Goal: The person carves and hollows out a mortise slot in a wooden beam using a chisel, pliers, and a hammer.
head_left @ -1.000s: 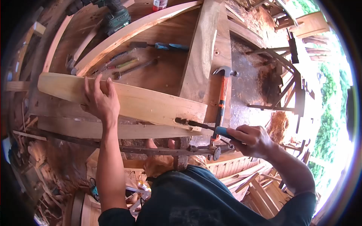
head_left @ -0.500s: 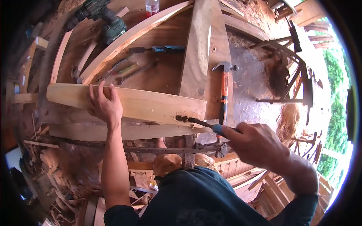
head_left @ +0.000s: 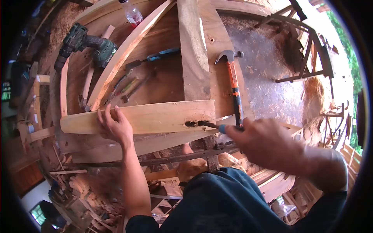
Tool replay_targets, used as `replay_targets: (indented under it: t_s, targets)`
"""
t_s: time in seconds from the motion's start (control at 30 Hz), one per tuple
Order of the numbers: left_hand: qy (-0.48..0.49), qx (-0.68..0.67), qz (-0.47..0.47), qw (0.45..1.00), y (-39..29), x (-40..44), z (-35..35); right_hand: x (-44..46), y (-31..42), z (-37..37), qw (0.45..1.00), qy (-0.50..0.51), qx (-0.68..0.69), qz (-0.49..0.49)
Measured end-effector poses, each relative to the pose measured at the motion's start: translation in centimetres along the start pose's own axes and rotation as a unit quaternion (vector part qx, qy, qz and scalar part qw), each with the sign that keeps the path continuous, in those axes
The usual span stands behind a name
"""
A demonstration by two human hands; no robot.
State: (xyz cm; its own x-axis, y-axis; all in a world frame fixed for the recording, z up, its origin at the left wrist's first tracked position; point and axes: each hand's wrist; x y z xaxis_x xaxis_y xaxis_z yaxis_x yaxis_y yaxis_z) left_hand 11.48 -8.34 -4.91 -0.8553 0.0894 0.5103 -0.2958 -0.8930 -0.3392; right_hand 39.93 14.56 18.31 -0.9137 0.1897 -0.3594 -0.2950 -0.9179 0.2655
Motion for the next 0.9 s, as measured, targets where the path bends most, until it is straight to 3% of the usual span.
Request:
replay_targets:
  t_s: [0.03, 0.07, 0.2, 0.3, 0.37, 0.4, 0.53, 0.63, 0.77, 0.9]
  targets:
    - [0.001, -0.002, -0.004, 1.000, 0.2, 0.2, 0.0, 0.7, 2.1, 0.7, 0.999, 0.027, -0.032, 0.014]
    - [0.002, -0.003, -0.007, 1.000, 0.5, 0.3, 0.1, 1.1, 2.4, 0.4, 0.997, -0.030, -0.038, 0.062]
    - [-0.005, 0.015, 0.010, 1.000, -0.2, 0.0, 0.3, 1.2, -1.8, -3.1, 1.000, 0.006, -0.013, 0.013]
    - [-0.006, 0.014, 0.011, 1.000, -0.2, 0.2, 0.4, 0.0, -6.5, -6.1, 0.991, -0.081, 0.091, 0.055]
    - [0.013, 0.010, 0.020, 1.000, -0.8, 0.2, 1.0, 0.1, -4.5, -6.8, 0.998, -0.039, 0.020, -0.035]
    - [0.016, -0.027, 0.009, 0.999, -0.9, 0.2, 1.0, 0.5, -3.8, -6.7, 0.996, -0.024, -0.019, -0.079]
    - [0.071, -0.199, -0.036, 0.977, -2.4, -1.2, 2.4, 0.5, -5.0, -8.2, 0.994, -0.105, -0.008, -0.032]
    - [0.133, -0.291, -0.079, 0.944, -4.3, -2.9, 3.4, 0.5, -3.1, -7.9, 0.994, -0.045, -0.028, -0.095]
    - [0.092, -0.257, -0.117, 0.955, -4.4, -3.5, 3.3, 0.1, -5.8, -8.1, 0.995, -0.092, 0.018, -0.028]
    - [0.048, -0.252, -0.129, 0.958, -4.3, -3.6, 2.4, -0.5, -3.1, -8.0, 0.992, -0.087, -0.043, -0.080]
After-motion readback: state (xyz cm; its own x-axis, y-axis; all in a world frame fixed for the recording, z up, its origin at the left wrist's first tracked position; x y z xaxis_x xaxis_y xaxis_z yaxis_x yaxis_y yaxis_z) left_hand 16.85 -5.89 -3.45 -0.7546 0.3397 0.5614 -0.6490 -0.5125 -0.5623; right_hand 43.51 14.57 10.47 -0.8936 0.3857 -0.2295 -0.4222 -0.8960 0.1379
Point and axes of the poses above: each hand's wrist, its own x-axis towards the middle knuckle, its own z-axis out of the back of the hand, y = z × x, and after that the axes turned 15 degrees about -y, right-handed
